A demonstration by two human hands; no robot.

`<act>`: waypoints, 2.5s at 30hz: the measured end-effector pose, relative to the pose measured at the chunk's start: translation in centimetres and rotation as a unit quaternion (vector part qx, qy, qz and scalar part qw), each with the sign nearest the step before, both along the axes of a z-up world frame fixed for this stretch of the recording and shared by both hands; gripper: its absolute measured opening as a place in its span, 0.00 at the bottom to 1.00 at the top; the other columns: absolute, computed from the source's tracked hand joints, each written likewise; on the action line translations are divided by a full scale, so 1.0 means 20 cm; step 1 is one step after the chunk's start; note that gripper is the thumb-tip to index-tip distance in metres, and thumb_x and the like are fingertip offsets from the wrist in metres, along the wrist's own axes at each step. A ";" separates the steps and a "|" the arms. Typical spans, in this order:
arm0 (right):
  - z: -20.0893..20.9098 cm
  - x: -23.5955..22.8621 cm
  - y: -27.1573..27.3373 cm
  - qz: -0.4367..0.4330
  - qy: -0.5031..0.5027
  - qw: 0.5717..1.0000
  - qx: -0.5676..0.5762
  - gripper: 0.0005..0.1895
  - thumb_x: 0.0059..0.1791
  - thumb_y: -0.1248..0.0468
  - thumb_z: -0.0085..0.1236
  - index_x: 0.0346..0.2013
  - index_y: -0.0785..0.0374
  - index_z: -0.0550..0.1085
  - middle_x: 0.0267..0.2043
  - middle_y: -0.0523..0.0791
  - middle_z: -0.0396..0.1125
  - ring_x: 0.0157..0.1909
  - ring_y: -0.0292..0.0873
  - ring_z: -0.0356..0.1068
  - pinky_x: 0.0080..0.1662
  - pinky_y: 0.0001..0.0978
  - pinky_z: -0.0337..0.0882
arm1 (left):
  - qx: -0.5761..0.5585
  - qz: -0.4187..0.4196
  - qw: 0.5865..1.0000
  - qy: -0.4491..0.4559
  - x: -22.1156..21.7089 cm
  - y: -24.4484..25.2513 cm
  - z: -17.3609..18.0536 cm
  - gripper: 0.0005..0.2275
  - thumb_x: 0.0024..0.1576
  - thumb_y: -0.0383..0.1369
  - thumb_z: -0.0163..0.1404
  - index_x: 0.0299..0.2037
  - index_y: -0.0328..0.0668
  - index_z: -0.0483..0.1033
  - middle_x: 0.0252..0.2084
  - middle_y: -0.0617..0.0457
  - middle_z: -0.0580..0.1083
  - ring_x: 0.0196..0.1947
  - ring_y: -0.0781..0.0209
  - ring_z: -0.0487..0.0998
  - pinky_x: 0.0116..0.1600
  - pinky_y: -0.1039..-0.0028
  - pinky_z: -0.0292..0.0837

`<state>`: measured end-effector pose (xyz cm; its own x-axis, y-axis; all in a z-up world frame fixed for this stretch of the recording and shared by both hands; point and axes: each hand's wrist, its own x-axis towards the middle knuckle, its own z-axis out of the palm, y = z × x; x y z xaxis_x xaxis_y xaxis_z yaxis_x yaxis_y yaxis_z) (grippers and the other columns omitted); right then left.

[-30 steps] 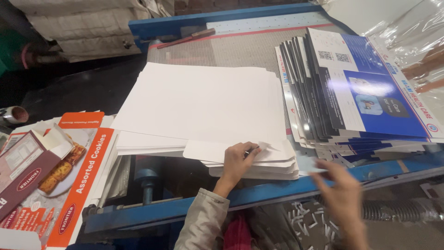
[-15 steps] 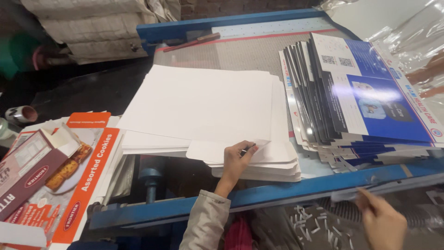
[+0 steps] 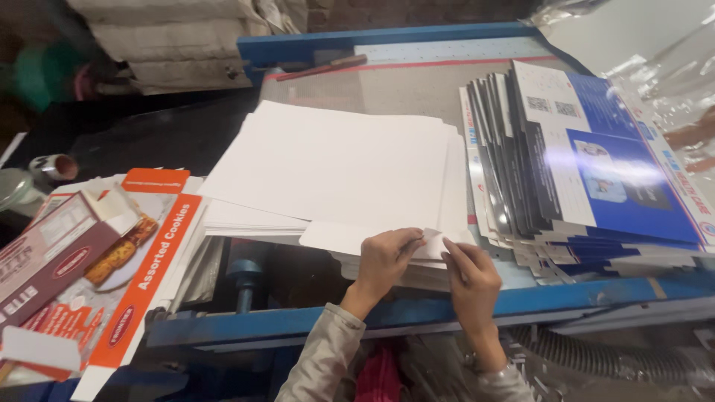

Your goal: The person inserts a white folded paper into a printed brochure cover and places the assembled unit onto a stack. The person repeats this process continuously, handling the covers and inserts one at a time.

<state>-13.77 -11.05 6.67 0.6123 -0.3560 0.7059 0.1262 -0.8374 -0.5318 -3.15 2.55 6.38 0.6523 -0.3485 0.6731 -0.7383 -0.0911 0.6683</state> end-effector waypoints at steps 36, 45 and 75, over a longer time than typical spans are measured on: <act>-0.07 0.72 -0.21 0.110 0.375 0.872 -0.295 0.10 0.58 0.61 0.51 0.51 0.59 0.76 0.71 0.57 0.61 0.55 0.49 0.71 0.61 0.44 0.68 | 0.410 0.098 0.906 0.028 0.72 0.16 -0.30 0.19 0.68 0.41 0.37 0.69 0.58 0.62 0.77 0.45 0.50 0.77 0.48 0.44 0.71 0.41 0.39; -0.31 1.06 -0.12 0.251 0.353 0.846 -0.310 0.51 0.48 0.27 0.35 0.77 0.50 0.40 0.81 0.49 0.28 0.80 0.49 0.25 0.69 0.62 0.28 | 0.503 0.093 0.858 0.048 0.69 0.17 -0.17 0.20 0.67 0.43 0.36 0.69 0.60 0.61 0.79 0.45 0.47 0.78 0.45 0.42 0.72 0.42 0.40; -0.12 0.78 -0.44 0.090 0.392 0.853 -0.332 0.13 0.54 0.64 0.46 0.51 0.67 0.68 0.49 0.51 0.62 0.50 0.48 0.62 0.54 0.41 0.66 | 0.485 0.140 0.862 0.057 0.69 0.04 -0.19 0.23 0.67 0.44 0.30 0.74 0.59 0.54 0.78 0.47 0.47 0.78 0.43 0.42 0.72 0.35 0.37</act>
